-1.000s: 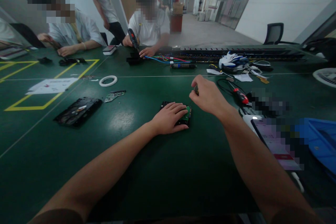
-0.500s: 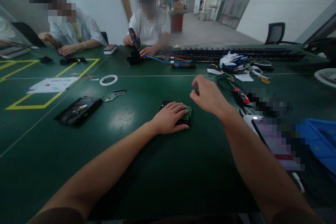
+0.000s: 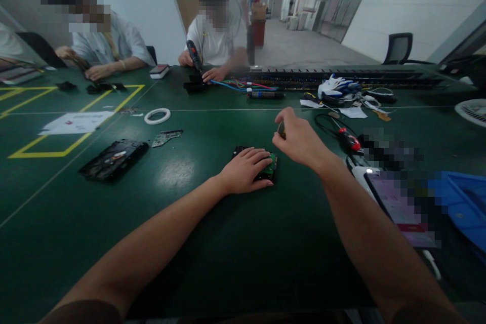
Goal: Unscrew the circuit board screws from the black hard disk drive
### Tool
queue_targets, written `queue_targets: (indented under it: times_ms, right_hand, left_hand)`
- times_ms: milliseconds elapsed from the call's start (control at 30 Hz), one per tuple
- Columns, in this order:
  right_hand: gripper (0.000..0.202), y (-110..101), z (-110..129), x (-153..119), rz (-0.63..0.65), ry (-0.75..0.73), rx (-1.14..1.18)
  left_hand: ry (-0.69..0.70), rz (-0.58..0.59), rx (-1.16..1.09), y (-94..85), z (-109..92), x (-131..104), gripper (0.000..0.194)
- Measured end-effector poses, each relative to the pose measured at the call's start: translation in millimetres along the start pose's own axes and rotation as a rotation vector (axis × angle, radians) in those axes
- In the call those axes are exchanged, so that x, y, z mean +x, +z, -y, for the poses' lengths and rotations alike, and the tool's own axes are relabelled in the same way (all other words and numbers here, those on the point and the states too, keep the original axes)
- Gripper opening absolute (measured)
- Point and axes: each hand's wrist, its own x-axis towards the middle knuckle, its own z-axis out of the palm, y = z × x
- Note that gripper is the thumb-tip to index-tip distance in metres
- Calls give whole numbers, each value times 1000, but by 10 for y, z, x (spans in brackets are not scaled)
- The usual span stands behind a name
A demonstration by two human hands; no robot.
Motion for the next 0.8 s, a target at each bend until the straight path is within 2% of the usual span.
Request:
queue_targets:
  times_ms: [500,800]
  right_hand:
    - [29,74,-30,21,-73,-100,82]
    - [23,40,-23,25,-40,-171,74]
  left_hand:
    - [5,-8,5,18,8,2,73]
    - [11,-14,14,19,11,-1,73]
